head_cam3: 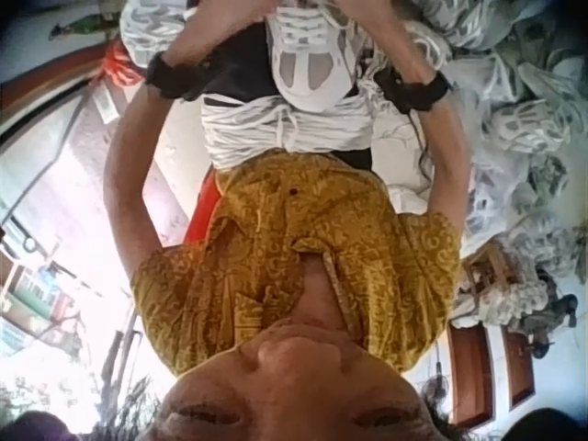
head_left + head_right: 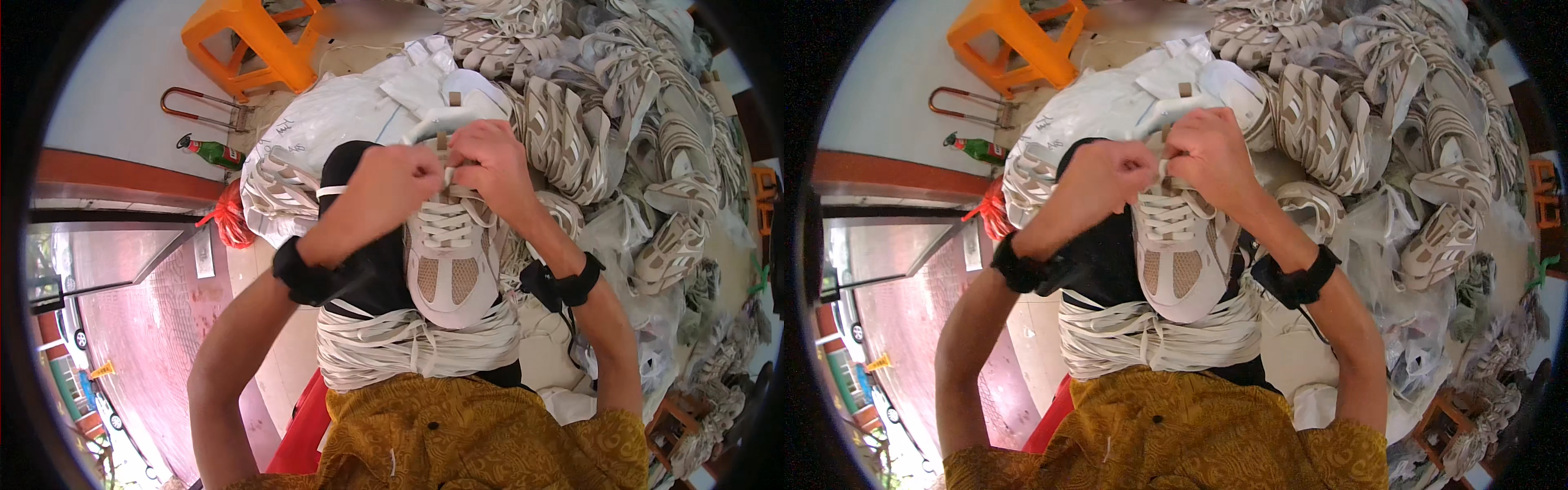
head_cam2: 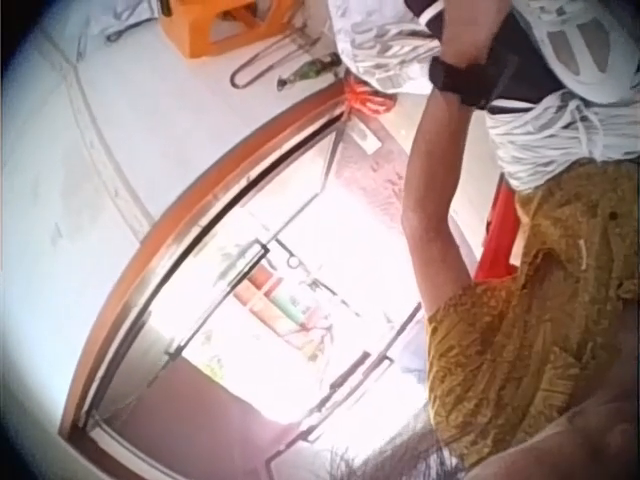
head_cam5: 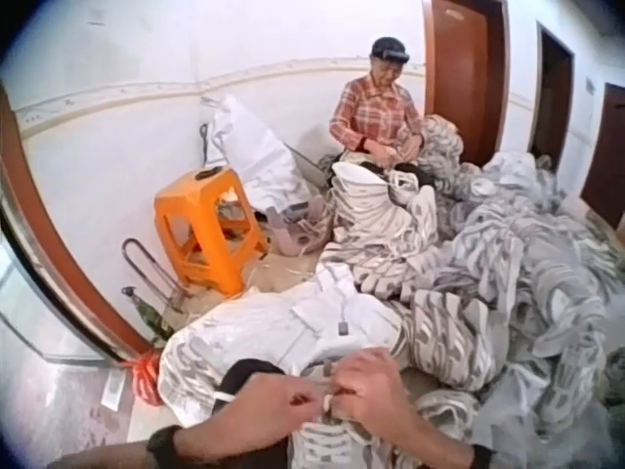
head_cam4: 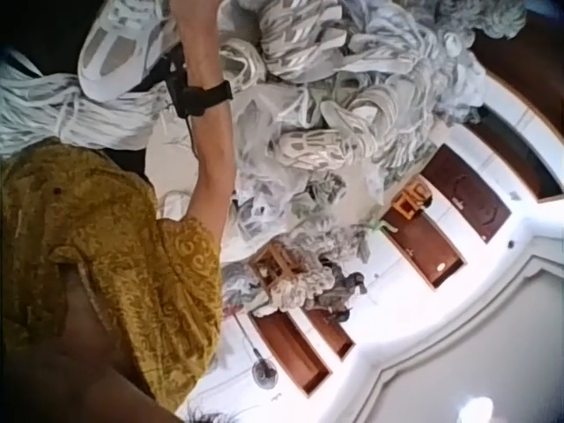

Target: Lacing a white sneaker while sitting among a large pile of shoe components.

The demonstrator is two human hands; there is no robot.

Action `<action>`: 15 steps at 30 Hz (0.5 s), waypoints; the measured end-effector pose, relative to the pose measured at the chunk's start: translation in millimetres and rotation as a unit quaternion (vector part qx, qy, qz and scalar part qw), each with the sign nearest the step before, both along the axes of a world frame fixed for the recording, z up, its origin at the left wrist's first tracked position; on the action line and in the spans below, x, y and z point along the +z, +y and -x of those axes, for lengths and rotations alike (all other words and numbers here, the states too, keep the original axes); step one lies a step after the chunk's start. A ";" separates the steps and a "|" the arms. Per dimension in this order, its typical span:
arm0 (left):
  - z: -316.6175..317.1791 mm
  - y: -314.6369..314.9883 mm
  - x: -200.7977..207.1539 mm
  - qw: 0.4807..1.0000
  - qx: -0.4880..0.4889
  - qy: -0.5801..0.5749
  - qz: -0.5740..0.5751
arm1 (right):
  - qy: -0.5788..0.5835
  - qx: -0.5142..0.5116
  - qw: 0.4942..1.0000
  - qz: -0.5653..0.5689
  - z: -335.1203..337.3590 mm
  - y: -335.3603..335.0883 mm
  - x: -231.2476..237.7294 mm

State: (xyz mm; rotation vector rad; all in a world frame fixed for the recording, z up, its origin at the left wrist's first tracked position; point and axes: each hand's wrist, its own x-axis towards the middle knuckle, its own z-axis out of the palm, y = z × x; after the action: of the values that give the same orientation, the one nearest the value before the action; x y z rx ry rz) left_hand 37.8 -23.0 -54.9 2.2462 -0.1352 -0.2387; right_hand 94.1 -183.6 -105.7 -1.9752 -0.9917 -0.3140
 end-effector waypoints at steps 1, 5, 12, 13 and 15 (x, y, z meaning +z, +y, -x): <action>-2.3 1.2 9.5 0.990 0.046 0.115 0.073 | -0.006 0.012 1.000 0.006 -2.3 -0.7 -1.0; -7.1 16.5 9.2 0.955 0.038 0.171 0.241 | 0.036 0.018 0.999 0.015 -5.5 -1.7 -5.3; 4.6 -2.7 -7.9 0.997 -0.026 -0.061 -0.050 | -0.007 -0.033 0.999 0.008 2.4 8.1 1.3; 1.4 -2.3 -6.7 1.000 0.005 -0.014 -0.022 | -0.003 -0.042 0.999 0.010 2.4 7.4 2.5; -4.7 2.0 3.9 0.988 0.057 0.122 0.075 | 0.015 -0.045 0.999 0.025 -2.3 4.8 3.1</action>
State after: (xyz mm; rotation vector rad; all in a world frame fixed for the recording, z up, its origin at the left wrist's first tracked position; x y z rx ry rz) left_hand 42.5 -21.0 -51.0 2.0485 0.1021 -0.4252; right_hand 96.4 -178.9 -102.6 -2.0674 -0.9006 -0.3115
